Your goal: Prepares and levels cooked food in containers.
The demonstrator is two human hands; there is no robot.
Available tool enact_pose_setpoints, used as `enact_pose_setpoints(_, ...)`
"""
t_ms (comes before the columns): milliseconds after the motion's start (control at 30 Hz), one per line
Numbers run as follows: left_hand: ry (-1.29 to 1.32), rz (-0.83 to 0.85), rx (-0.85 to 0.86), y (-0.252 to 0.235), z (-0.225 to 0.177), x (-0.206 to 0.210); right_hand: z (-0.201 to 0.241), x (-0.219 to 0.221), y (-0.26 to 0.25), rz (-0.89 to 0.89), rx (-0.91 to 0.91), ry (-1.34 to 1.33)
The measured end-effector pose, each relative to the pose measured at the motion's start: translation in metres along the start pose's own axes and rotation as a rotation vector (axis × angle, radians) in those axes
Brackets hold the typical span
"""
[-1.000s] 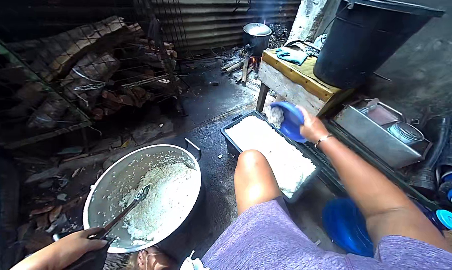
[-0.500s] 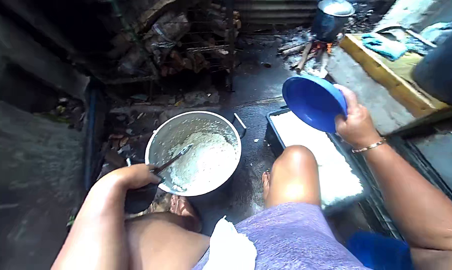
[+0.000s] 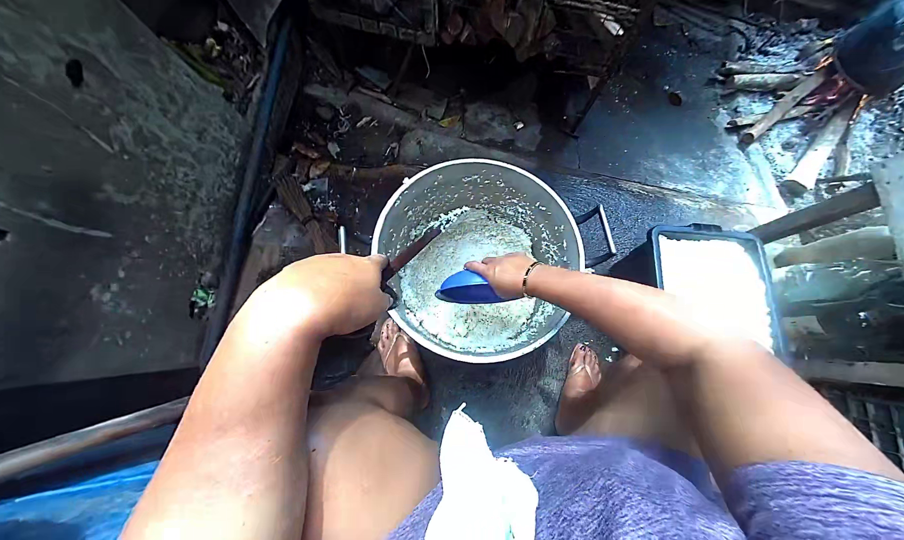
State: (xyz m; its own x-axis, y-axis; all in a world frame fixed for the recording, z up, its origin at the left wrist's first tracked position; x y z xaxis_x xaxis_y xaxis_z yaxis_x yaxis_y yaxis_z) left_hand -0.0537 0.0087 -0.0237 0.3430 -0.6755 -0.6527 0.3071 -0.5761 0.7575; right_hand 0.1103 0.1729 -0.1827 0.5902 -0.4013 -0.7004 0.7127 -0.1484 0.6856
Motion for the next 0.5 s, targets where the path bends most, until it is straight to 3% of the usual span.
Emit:
enact_pose_setpoints(233,0.027,0.01,-0.033,0.006,0.004,-0.001,-0.014,0.02,-0.067,0.023,0.129,-0.321)
enact_pose_setpoints(500,0.014,0.016,-0.004,0.002,0.003,0.0,-0.014,0.057,-0.085,0.103,0.182,-0.324)
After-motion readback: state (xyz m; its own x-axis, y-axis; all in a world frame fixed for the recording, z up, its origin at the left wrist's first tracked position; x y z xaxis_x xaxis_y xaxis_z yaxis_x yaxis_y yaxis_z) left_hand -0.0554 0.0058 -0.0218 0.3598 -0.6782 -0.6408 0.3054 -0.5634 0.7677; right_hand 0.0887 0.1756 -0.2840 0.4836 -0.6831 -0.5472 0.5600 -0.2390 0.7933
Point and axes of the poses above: each hand's wrist, its own y-axis away from the middle knuckle, its own x-axis out of the palm, z = x × y, the point moved 3 cm from there along -y, towards the middle knuckle, and after that the axes turned 2 degrees about z, right-handed, at the moved point
